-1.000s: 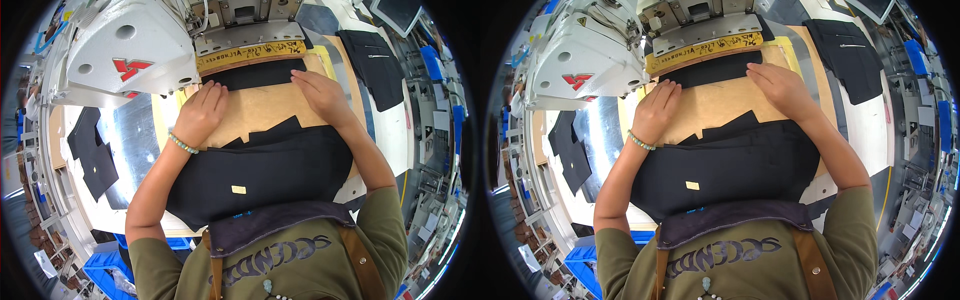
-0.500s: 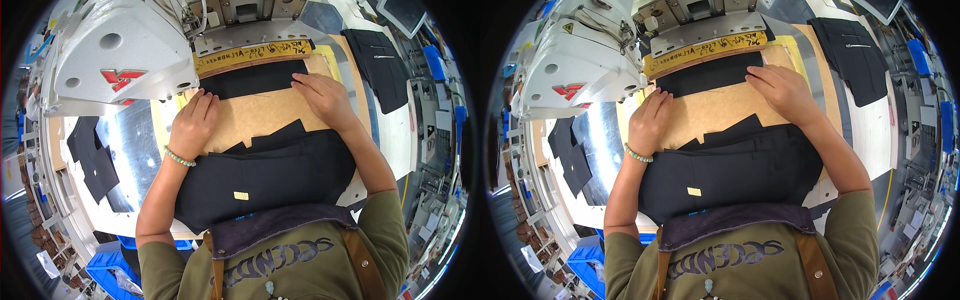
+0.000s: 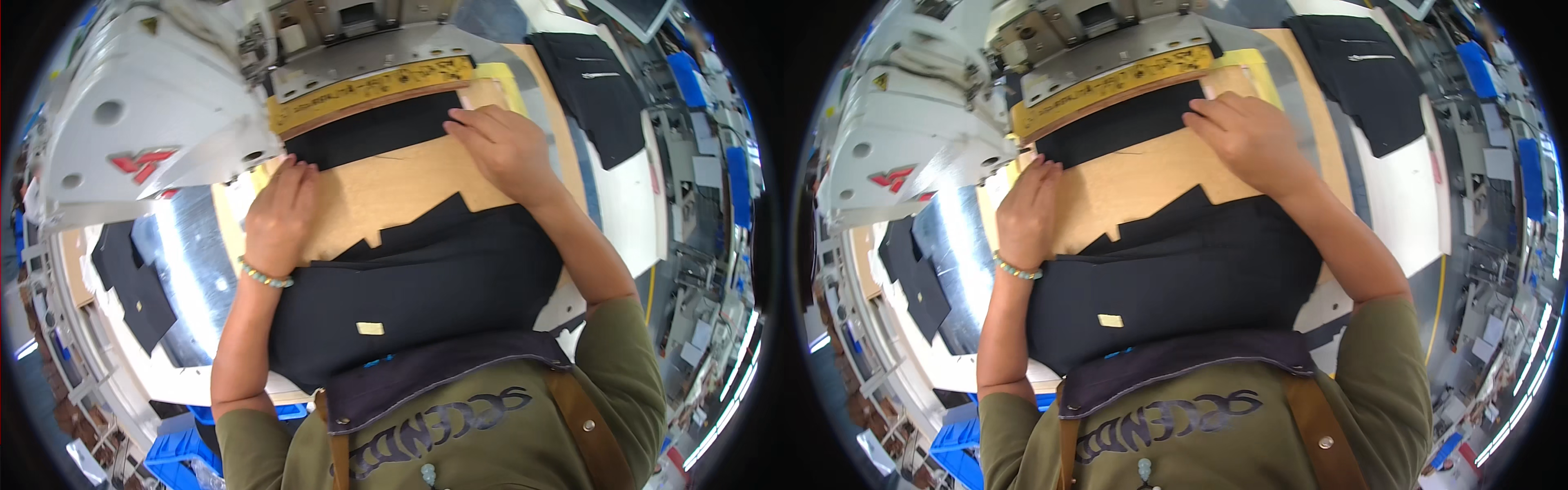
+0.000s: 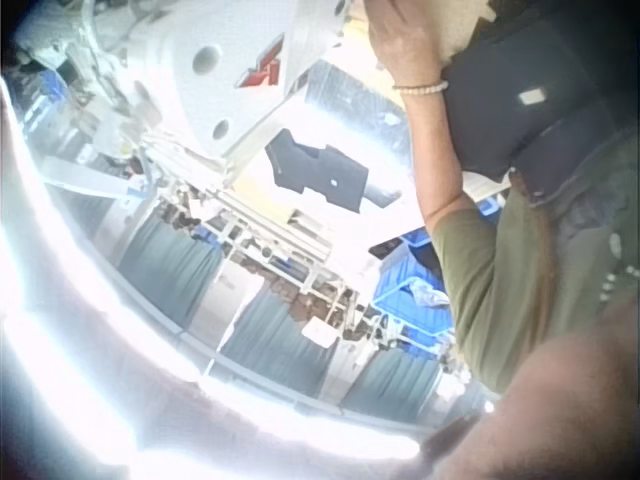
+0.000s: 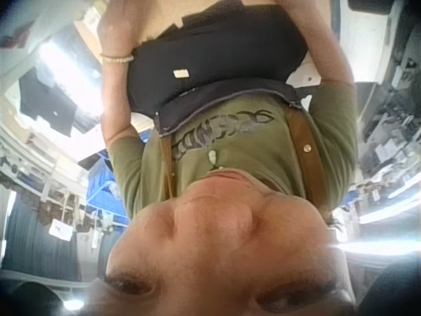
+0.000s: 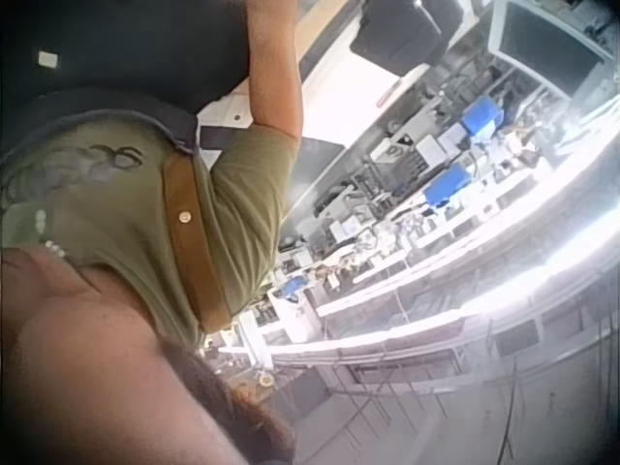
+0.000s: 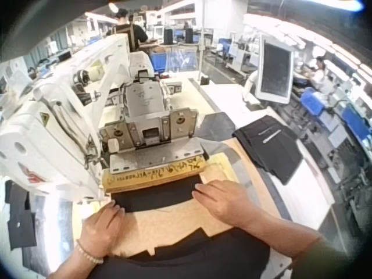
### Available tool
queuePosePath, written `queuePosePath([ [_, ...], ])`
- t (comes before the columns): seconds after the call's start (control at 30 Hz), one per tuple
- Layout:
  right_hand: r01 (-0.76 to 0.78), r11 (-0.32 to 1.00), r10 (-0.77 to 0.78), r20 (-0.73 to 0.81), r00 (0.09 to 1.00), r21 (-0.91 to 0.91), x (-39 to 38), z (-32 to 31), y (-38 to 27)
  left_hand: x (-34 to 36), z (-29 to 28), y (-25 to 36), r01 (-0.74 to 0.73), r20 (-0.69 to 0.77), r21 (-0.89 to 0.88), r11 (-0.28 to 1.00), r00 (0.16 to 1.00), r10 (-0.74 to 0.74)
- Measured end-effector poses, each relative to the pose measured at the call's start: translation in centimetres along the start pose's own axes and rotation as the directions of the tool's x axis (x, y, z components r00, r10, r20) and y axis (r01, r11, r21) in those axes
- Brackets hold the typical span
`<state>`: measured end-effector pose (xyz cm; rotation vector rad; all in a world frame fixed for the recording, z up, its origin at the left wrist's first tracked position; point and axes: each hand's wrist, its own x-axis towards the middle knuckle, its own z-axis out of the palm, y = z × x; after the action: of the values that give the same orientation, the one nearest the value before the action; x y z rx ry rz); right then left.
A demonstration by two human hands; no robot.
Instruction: The person sews black leather pieces together using an industrial sewing machine.
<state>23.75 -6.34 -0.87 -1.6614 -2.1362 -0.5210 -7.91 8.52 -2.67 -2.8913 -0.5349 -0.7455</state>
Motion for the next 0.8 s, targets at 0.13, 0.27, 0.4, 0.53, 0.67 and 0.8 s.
queuePosePath([
  [0.13,0.027,1.000,-0.027,-0.040,0.999,-0.007,-0.35,0.61,-0.05,-0.32,-0.05,-0.25,-0.024,-0.032,0.038,0.999,0.999,0.025],
  [0.27,0.025,0.999,-0.026,-0.037,0.999,-0.036,-0.47,0.64,0.03,-0.28,0.25,-0.21,-0.020,-0.008,0.055,0.998,1.000,0.020],
  [0.4,-0.002,1.000,0.001,-0.037,0.999,-0.026,-0.36,0.56,0.05,-0.25,0.21,-0.21,-0.016,0.001,0.050,0.999,1.000,0.016],
  [0.53,-0.027,0.999,0.026,-0.018,1.000,-0.045,-0.40,0.57,-0.04,0.04,0.13,0.00,-0.016,-0.005,0.046,0.999,1.000,0.016],
  [0.67,-0.029,0.998,0.027,-0.021,0.999,-0.061,-0.29,0.56,-0.13,-0.04,0.31,0.01,-0.012,-0.009,0.050,0.999,1.000,0.012],
  [0.8,-0.027,0.998,0.025,-0.019,0.999,-0.057,-0.33,0.78,-0.05,-0.18,0.21,-0.12,-0.014,0.003,0.049,0.999,1.000,0.014],
])
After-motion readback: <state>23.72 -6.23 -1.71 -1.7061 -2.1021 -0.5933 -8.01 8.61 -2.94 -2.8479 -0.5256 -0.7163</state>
